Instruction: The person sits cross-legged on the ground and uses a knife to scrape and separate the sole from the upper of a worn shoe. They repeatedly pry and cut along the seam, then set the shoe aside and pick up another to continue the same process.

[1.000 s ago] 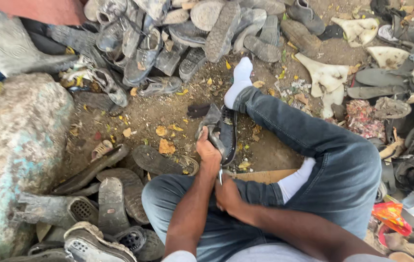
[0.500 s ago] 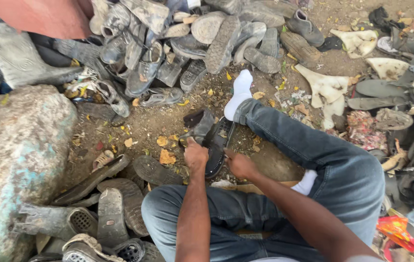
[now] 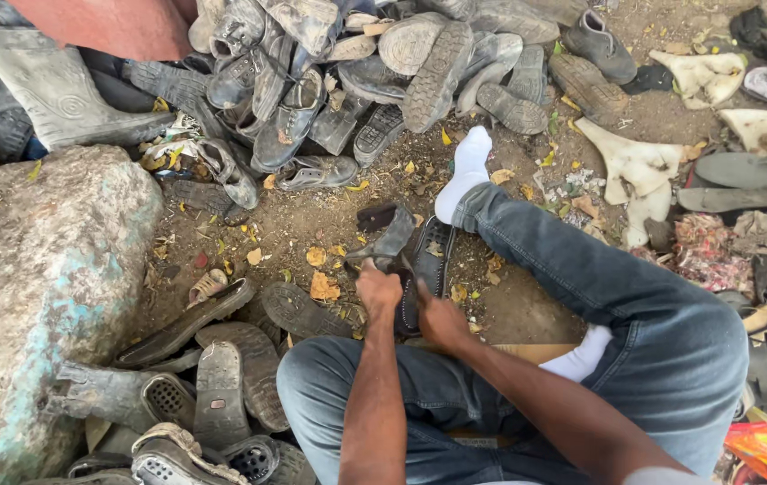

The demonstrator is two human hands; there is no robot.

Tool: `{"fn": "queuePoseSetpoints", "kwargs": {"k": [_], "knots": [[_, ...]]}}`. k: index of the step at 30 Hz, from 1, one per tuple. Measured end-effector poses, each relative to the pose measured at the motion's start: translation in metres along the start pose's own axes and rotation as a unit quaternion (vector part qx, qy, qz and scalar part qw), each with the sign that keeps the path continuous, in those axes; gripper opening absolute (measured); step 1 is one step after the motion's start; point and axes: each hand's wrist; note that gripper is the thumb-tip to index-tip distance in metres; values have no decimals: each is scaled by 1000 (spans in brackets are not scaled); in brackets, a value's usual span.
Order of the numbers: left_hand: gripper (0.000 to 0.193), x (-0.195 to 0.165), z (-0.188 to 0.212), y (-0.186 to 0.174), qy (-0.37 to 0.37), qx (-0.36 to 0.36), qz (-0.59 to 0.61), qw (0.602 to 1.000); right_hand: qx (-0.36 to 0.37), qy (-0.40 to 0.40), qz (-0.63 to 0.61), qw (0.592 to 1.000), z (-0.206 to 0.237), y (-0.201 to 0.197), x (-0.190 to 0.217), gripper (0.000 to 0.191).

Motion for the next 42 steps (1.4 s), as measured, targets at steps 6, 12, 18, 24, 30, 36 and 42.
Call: {"fn": "queuePoseSetpoints", "kwargs": {"k": [6,12,18,24,30,36,42], "knots": [[61,11,8,-5,20,-23,42,999,-23,-35,-79,996,-18,11,0,52],[53,20,8,-11,15,-73,89,993,-31,-68,-109,991,-24,27,-14,43],[43,29,25,-19,20,-128,82,988,83,-81,-50,992,1,32,-34,55],[36,37,53,-40,30,-165,183,969,114,-134,50,983,-14,9,-5,40],[35,21,67,-55,-18,-141,254,957,124,-68,40,989,48,-30,-13,51],[37,35,114,-53,46,-130,286,948,168,-161,26,972,14,-33,11,37],[37,43,118,-70,100,-184,483,850,255,-72,153,952,75,-78,-22,33]]}}
Point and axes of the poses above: each hand's wrist, its own z-axis away from the middle knuckle, its own y-axis out of the palm, x = y × z, and after that the axes turned 6 degrees about -z, right-handed
